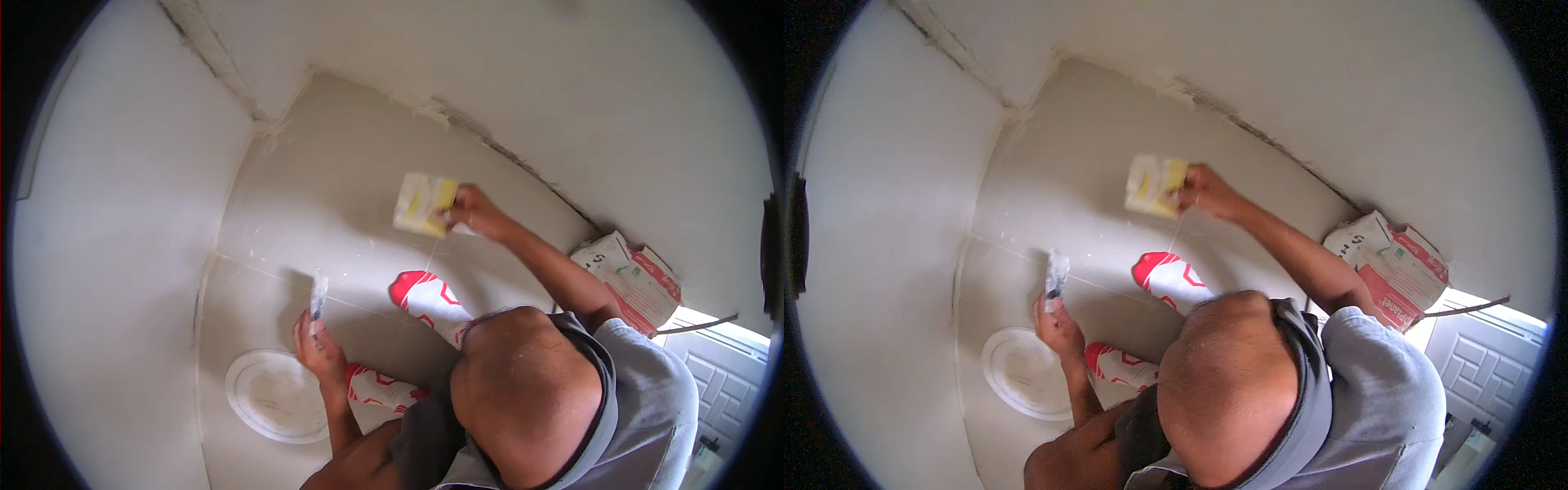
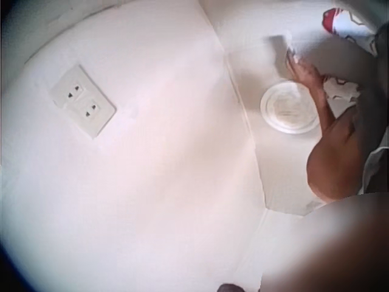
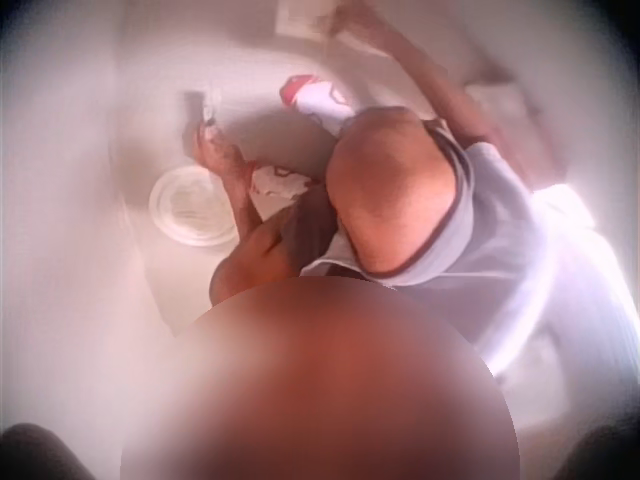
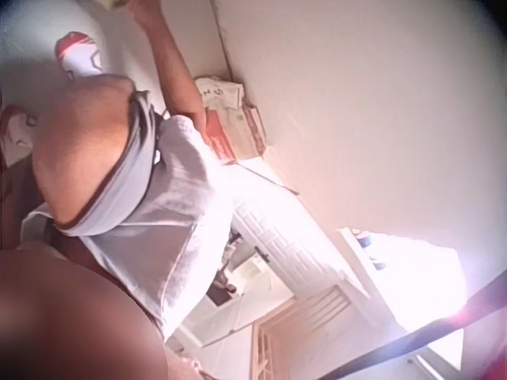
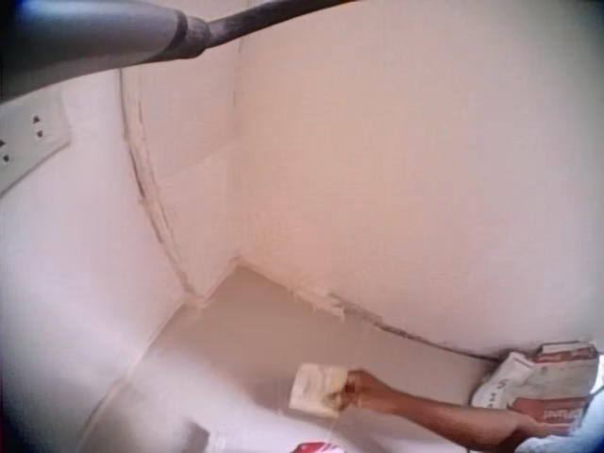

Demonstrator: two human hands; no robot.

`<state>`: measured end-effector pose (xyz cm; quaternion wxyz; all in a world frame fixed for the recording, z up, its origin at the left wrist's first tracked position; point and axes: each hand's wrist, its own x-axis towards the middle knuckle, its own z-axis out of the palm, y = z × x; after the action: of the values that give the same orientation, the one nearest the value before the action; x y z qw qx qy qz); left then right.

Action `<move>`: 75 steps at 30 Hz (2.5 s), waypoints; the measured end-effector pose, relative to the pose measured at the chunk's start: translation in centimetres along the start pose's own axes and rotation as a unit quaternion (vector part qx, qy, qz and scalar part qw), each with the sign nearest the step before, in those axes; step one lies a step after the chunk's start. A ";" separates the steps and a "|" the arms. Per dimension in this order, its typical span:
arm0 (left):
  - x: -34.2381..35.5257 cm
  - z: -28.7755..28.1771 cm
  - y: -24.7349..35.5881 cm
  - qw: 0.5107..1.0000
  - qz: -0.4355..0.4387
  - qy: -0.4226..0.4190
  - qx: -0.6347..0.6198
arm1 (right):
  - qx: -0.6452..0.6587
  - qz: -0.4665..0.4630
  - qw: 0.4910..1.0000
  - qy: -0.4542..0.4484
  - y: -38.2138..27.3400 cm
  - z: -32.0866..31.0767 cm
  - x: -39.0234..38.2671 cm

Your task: Applying plaster or grout to a wall corner using a putty knife and hands.

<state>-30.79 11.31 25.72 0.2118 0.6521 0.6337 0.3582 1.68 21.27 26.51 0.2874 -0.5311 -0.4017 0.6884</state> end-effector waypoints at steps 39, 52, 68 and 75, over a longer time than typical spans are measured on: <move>2.6 0.6 1.1 0.667 -0.490 -0.027 -0.560 | -0.497 -0.155 0.853 0.043 -6.2 4.5 0.8; 5.6 -1.5 2.4 0.772 -0.437 -0.042 -0.460 | -0.580 -0.363 0.719 -0.123 -10.0 8.7 0.9; 6.2 -3.0 -0.8 0.720 -0.506 0.107 -0.464 | -0.708 -0.150 0.671 0.158 -5.5 -6.3 -0.9; 5.5 -3.3 -2.0 0.692 -0.536 0.096 -0.474 | -0.775 0.019 0.590 0.226 -1.5 -8.0 2.0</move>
<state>-34.93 16.26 27.52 0.5872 -0.0236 0.6383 0.4971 8.79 25.68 25.93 -0.1644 -0.6988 -0.6959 -0.0201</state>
